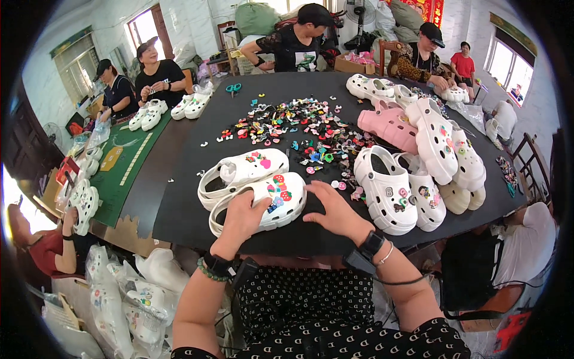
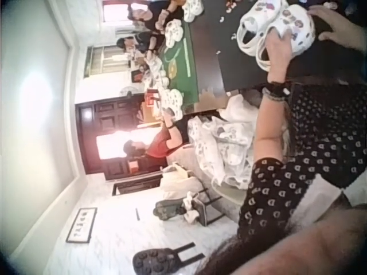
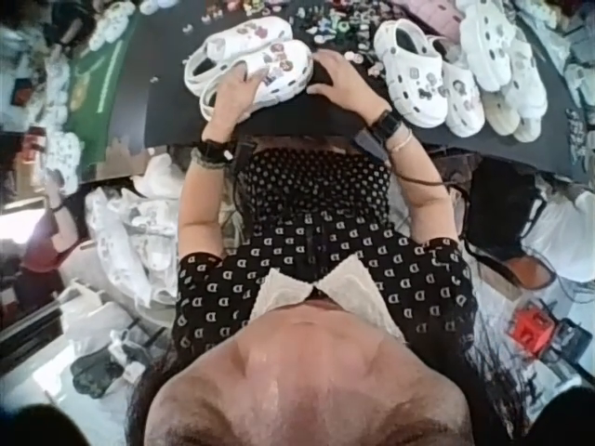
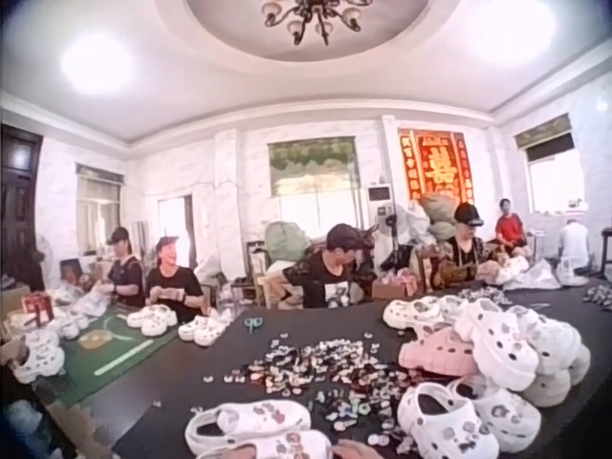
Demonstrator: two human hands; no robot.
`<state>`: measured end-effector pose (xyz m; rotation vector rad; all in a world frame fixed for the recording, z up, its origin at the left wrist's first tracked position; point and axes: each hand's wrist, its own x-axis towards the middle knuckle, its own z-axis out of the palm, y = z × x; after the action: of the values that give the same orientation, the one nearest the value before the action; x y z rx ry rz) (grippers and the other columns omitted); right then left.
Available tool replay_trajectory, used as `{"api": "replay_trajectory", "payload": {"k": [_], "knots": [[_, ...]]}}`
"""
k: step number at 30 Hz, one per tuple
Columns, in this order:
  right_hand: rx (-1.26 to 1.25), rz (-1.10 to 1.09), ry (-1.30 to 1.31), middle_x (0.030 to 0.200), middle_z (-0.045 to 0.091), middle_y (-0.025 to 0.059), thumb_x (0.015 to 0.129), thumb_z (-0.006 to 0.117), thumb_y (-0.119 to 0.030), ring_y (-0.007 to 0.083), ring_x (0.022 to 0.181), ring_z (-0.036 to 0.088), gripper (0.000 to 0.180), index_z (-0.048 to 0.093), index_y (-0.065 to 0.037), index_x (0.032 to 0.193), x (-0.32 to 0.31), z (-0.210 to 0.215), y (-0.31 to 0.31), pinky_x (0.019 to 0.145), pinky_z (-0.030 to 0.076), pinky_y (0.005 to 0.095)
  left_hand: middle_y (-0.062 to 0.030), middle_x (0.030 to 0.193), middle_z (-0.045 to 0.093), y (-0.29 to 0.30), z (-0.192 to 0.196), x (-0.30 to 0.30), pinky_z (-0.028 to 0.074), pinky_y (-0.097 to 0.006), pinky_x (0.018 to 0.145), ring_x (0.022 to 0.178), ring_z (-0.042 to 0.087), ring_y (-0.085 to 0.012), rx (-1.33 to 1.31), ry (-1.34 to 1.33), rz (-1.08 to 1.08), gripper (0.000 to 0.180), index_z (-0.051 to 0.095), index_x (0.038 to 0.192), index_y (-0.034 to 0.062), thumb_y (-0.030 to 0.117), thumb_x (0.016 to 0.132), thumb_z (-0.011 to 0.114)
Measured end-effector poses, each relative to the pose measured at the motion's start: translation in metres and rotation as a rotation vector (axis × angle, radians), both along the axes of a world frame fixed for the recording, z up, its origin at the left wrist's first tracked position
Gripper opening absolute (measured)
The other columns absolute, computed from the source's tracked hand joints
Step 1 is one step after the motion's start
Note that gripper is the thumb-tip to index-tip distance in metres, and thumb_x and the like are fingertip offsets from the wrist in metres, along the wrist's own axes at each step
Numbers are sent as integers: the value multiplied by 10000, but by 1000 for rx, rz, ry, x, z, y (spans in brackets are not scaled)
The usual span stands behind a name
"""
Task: Decorating white clogs with colorful charms.
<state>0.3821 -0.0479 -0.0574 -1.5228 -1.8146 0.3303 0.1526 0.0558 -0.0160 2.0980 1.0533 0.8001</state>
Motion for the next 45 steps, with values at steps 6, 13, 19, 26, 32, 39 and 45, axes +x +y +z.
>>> {"api": "replay_trajectory", "payload": {"k": [6,13,19,26,32,39,45], "knots": [[-22,-146,-100,1373,439,196,773,773,-276,398,1283,389,564,542,-44,1232,-1,-33,-20,1043,360,487,-161,669,625,-7,18,-10,469,-389,594,609,596,-302,82,189,88,311,622,812,-19,282,850,694],[71,-179,-178,1294,515,134,809,729,-243,359,1277,407,394,594,-58,1130,-10,-40,-27,1003,378,480,-136,759,618,39,6,-33,493,-387,634,675,611,-285,669,11,232,338,602,964,-13,283,844,714],[87,-171,-157,1279,521,130,808,728,-234,357,1270,412,357,604,-62,1096,-11,-40,-25,1004,376,476,-181,843,672,82,5,-18,504,-354,690,773,653,-278,149,55,263,437,646,917,-44,389,869,672],[69,-174,-161,1293,503,131,811,723,-246,357,1268,408,359,599,-68,1097,-8,-41,-24,1007,373,474,-196,705,637,94,-1,-10,471,-401,618,671,620,-317,365,276,241,427,644,774,-56,363,826,702],[-68,-63,-159,1112,583,157,827,666,-178,353,1063,540,245,608,-63,1035,21,-24,7,892,450,451,-220,757,660,90,3,-5,499,-441,672,729,645,-388,203,322,271,543,656,780,-44,495,840,651],[67,-390,-326,919,584,197,791,610,-17,375,889,611,170,534,-20,943,67,2,100,751,498,467,-257,777,659,92,3,10,500,-457,710,774,654,-400,211,407,320,649,652,781,-70,573,853,595],[-33,-378,-461,921,623,179,779,650,-91,362,901,631,204,572,-46,962,92,-24,142,773,524,453,-220,705,597,102,-23,11,424,-469,611,671,580,-391,245,197,274,543,550,724,-27,492,863,631]]}}
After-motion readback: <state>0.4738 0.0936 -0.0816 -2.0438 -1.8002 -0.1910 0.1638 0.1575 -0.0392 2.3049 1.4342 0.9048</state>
